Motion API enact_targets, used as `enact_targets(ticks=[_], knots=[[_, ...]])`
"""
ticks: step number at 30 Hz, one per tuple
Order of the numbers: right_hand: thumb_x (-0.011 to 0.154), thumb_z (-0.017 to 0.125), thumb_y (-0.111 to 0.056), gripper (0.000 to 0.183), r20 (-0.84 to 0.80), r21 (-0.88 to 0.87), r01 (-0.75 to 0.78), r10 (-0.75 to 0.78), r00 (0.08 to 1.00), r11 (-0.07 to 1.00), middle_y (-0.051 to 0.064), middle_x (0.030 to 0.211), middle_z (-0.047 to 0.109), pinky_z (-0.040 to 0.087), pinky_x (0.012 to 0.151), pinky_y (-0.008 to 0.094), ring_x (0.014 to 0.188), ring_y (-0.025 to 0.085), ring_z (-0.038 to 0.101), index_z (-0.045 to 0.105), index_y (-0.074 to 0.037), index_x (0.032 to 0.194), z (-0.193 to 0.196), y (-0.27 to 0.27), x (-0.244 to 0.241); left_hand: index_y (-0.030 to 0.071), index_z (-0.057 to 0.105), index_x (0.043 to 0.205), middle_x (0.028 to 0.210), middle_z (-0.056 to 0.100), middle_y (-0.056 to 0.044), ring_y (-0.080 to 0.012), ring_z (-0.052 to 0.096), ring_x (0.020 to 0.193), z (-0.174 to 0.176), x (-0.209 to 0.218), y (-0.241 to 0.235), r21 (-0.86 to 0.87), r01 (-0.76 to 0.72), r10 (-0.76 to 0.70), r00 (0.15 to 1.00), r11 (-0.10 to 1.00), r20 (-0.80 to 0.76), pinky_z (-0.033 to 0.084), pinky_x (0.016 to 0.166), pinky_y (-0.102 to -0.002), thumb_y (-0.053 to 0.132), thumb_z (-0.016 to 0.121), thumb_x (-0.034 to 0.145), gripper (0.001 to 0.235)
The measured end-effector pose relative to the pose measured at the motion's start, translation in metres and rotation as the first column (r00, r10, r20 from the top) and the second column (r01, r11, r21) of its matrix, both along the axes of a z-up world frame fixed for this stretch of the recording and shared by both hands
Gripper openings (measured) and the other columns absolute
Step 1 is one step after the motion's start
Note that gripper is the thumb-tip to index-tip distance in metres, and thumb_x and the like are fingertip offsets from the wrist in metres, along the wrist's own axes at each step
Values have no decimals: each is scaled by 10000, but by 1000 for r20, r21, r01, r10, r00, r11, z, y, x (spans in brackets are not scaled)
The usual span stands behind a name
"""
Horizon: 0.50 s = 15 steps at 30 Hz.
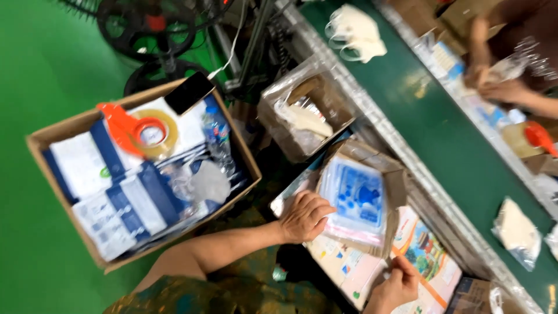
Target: The recorder is packaging face masks by sorting, counting, and placing them into containers or bags at a conveyor belt workstation.
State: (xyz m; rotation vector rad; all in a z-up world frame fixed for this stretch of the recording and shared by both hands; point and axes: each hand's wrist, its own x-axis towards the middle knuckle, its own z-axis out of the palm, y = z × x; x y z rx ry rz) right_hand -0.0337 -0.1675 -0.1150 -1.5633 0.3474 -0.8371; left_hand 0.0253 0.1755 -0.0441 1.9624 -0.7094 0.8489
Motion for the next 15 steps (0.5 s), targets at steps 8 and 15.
enact_targets(ticks=[8,15], knots=[[882,442,197,314,-33,-31,-56,55,998,998,109,987,697,563,859,278,890,156,659,670,50,1039,6,0,-3,115,550,1338,1239,545,-56,-251,523,1224,-3,-5,0,-32,-8,6,998,999,-55,343,1137,-468,96,652,930,420],[871,437,210,312,-33,-37,-49,47,998,998,123,995,713,575,833,284,884,159,676,658,30,1000,9,4,-3,122,525,1366,1253,539,-50,-238,511,1234,-10,-3,0,-34,-2,-1,997,999,-81,322,1163,-455,83,604,953,422]])
